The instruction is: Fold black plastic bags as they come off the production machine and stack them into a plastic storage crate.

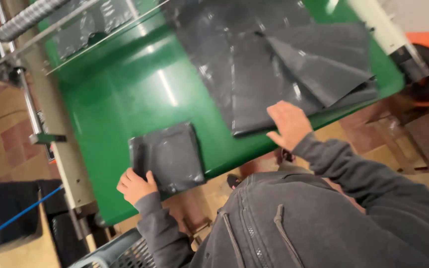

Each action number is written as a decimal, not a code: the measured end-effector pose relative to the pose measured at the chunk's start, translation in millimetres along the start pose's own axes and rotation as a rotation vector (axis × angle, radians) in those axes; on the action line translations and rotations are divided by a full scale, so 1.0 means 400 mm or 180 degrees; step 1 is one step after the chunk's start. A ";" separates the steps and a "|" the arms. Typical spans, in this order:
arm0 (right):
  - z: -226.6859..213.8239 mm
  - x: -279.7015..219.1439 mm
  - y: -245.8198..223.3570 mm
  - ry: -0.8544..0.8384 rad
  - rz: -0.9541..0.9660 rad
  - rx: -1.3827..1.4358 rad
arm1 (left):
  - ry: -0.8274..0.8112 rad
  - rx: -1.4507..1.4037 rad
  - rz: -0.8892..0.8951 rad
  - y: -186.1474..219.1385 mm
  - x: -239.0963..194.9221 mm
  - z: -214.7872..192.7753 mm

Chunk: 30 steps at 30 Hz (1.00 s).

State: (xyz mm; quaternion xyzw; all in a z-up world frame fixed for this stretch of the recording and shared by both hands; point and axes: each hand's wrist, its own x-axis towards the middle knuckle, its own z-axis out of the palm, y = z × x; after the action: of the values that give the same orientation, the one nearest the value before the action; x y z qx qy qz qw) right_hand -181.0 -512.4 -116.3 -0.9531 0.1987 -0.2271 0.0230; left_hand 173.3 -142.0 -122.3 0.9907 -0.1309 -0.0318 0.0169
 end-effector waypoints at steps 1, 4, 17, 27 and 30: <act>-0.024 -0.013 0.075 0.0259 -0.0018 -0.0447 | 0.0699 -0.0024 0.0499 0.118 -0.051 -0.069; -0.054 -0.031 0.271 0.0406 -0.0074 -0.0973 | 0.1267 -0.0519 0.1490 0.472 -0.136 -0.110; -0.010 0.212 1.017 -0.0680 0.1104 0.0678 | -0.0693 -0.0923 0.0514 1.015 -0.031 0.158; 0.056 0.231 1.047 -0.2595 0.0999 -0.0106 | -0.1306 -0.1311 0.0585 0.969 -0.196 0.003; -0.019 0.282 1.036 -0.2245 0.0605 0.0483 | -0.0421 -0.2127 0.1642 0.923 -0.192 0.009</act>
State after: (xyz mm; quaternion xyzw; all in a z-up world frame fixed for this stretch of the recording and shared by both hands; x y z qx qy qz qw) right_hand -244.7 -937.3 -117.2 -0.9456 0.2488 0.1043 0.1817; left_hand 3.6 -478.5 -105.9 0.8614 -0.3578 -0.1307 0.3360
